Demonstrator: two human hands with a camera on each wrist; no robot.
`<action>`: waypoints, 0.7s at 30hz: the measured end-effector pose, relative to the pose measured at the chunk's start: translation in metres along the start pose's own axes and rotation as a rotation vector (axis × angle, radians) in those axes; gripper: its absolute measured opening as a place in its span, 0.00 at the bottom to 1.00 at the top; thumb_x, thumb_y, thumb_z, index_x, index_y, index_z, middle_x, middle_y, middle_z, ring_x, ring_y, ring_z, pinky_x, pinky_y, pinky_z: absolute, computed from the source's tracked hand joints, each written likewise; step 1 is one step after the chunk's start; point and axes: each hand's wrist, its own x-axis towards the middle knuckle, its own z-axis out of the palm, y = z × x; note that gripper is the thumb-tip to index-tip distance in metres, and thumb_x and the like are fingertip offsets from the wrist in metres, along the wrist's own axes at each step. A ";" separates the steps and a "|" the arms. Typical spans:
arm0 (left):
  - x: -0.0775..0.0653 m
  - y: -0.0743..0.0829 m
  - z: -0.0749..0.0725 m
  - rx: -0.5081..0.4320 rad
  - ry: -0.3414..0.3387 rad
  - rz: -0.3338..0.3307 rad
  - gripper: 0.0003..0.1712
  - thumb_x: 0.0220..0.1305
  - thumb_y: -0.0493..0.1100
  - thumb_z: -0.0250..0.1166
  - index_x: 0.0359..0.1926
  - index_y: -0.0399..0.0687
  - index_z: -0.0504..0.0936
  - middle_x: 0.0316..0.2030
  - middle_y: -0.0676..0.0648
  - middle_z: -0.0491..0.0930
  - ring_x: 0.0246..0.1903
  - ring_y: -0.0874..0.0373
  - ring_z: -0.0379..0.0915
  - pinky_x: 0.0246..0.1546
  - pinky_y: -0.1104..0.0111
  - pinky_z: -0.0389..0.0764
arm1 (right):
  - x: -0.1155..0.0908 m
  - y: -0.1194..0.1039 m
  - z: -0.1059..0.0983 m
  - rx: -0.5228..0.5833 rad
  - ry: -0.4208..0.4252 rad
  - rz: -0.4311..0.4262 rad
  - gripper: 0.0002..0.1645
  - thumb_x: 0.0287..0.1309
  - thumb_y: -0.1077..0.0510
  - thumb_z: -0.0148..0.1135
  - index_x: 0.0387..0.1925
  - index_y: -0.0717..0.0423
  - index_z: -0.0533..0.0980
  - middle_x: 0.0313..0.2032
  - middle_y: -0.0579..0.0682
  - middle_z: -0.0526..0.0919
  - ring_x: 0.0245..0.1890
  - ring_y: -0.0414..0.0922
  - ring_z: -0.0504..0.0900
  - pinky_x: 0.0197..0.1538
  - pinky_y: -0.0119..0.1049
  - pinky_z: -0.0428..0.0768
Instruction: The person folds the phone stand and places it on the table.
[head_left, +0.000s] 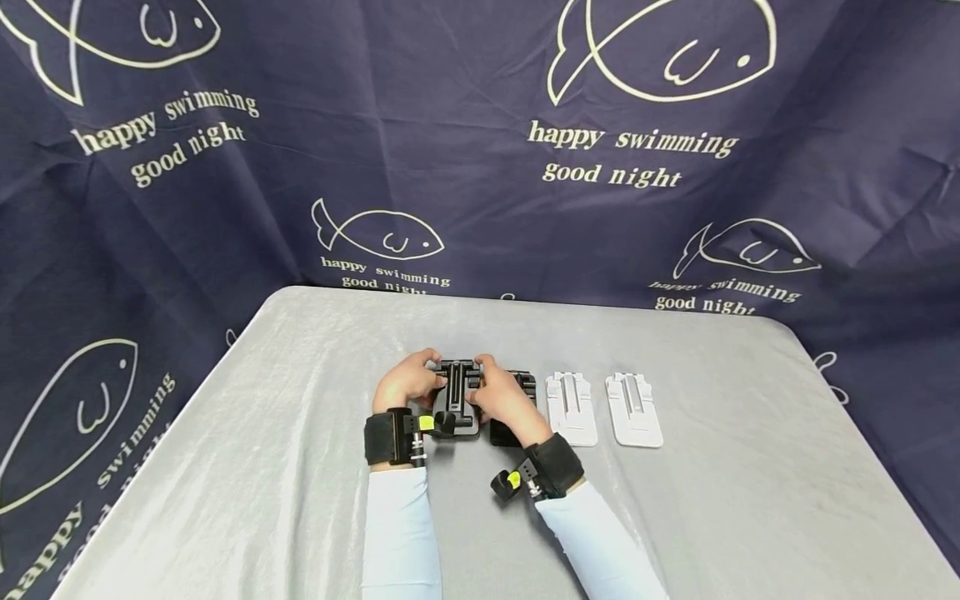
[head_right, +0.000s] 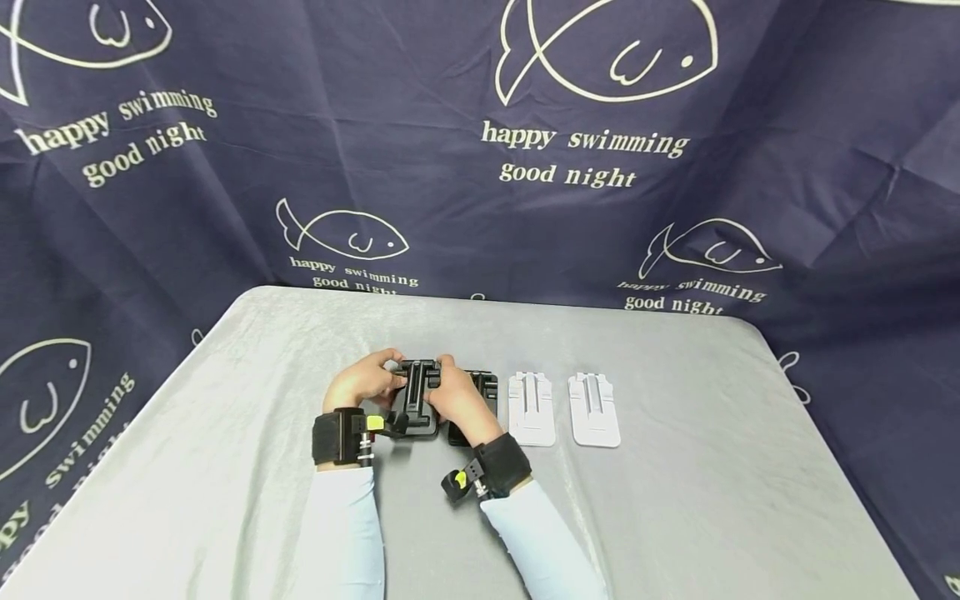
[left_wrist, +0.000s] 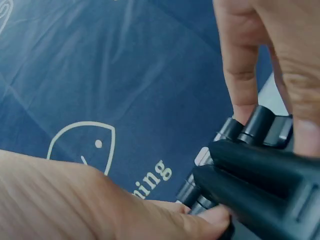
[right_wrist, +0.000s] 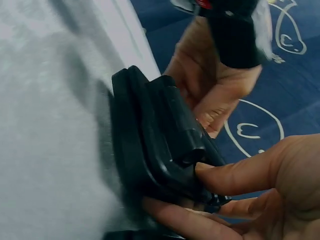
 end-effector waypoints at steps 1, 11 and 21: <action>0.000 0.000 0.000 0.023 0.000 -0.008 0.21 0.63 0.33 0.59 0.57 0.42 0.69 0.45 0.35 0.76 0.28 0.52 0.78 0.33 0.62 0.83 | 0.000 0.000 0.002 -0.045 0.009 0.002 0.41 0.56 0.65 0.63 0.69 0.58 0.56 0.42 0.63 0.78 0.22 0.49 0.81 0.28 0.38 0.83; 0.004 0.002 0.002 0.130 0.092 -0.045 0.23 0.54 0.31 0.65 0.53 0.38 0.76 0.42 0.38 0.80 0.20 0.57 0.73 0.25 0.69 0.76 | -0.008 -0.006 0.014 -0.395 0.113 -0.068 0.35 0.56 0.62 0.62 0.65 0.66 0.64 0.56 0.68 0.72 0.50 0.59 0.78 0.51 0.48 0.79; 0.007 0.005 0.006 0.160 0.119 -0.061 0.24 0.55 0.29 0.63 0.55 0.35 0.77 0.50 0.34 0.78 0.25 0.53 0.78 0.29 0.66 0.81 | -0.013 -0.009 0.019 -0.429 0.137 -0.081 0.32 0.57 0.64 0.61 0.62 0.69 0.66 0.52 0.71 0.69 0.25 0.48 0.76 0.27 0.36 0.76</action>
